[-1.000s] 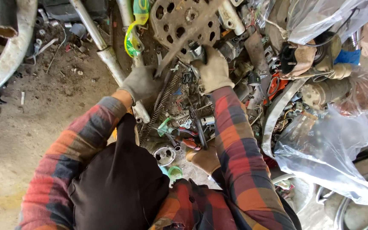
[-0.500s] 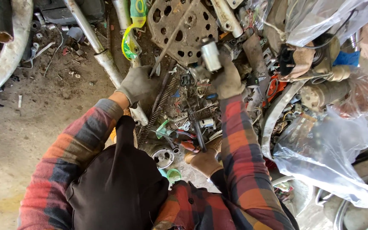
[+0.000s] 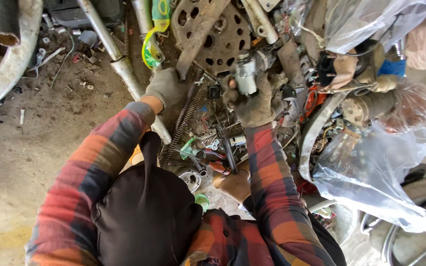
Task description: The recorder uses various tools to disassemble and inspect a small electric motor amidst a pile of mechanical parts.
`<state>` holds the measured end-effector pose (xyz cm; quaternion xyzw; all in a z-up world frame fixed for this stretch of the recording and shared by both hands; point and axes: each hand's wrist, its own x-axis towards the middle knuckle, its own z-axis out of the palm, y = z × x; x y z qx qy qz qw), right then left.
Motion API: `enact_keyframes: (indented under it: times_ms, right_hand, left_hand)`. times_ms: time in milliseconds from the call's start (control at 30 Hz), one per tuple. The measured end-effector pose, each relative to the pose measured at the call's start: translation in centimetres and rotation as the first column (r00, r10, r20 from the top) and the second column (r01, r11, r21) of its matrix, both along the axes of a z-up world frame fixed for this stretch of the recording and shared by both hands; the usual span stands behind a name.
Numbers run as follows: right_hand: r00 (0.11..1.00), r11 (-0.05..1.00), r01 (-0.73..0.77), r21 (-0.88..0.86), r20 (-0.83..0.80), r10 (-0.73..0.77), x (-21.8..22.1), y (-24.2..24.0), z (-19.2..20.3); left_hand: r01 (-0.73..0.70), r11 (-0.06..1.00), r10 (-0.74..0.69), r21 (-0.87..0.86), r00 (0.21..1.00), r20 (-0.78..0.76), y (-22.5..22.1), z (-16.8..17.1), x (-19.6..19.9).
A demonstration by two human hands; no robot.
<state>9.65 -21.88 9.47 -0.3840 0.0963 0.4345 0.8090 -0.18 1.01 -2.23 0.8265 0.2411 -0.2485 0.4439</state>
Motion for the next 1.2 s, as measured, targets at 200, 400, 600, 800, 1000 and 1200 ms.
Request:
enact_keyframes:
  times_ms: [200,400,600,800,1000,1200]
  right_hand:
    - [0.672,0.802,0.081,-0.591,0.627,0.394,-2.8,-3.2,2.5]
    - [0.188,0.377,-0.171,-0.910,0.345,0.919,-2.6,0.8,10.9]
    - [0.243,0.109,-0.333,-0.937,0.026,0.970,-5.4,3.9,14.2]
    - [-0.028,-0.179,-0.088,-0.980,-0.177,0.984,-7.7,3.3,15.5]
    - [0.536,-0.374,-0.108,-0.921,-0.371,0.759,-5.5,-3.1,20.5]
    - [-0.283,0.291,0.101,-0.951,0.253,0.925,-6.7,-6.3,15.6]
  left_hand:
    - [0.297,0.951,-0.304,0.080,0.865,0.399,3.6,18.0,2.7]
    - [0.735,0.678,-0.709,-0.033,0.664,0.237,-0.6,22.5,2.2]
    - [0.680,0.726,-0.675,0.102,0.676,0.295,-3.9,17.7,-1.3]
    - [0.685,0.728,-0.658,-0.016,0.705,0.265,-2.3,21.1,-3.3]
    - [0.572,0.819,-0.573,0.046,0.820,0.005,0.1,15.2,-4.7]
    - [0.403,0.887,-0.294,-0.226,0.869,0.399,0.6,17.3,-4.6]
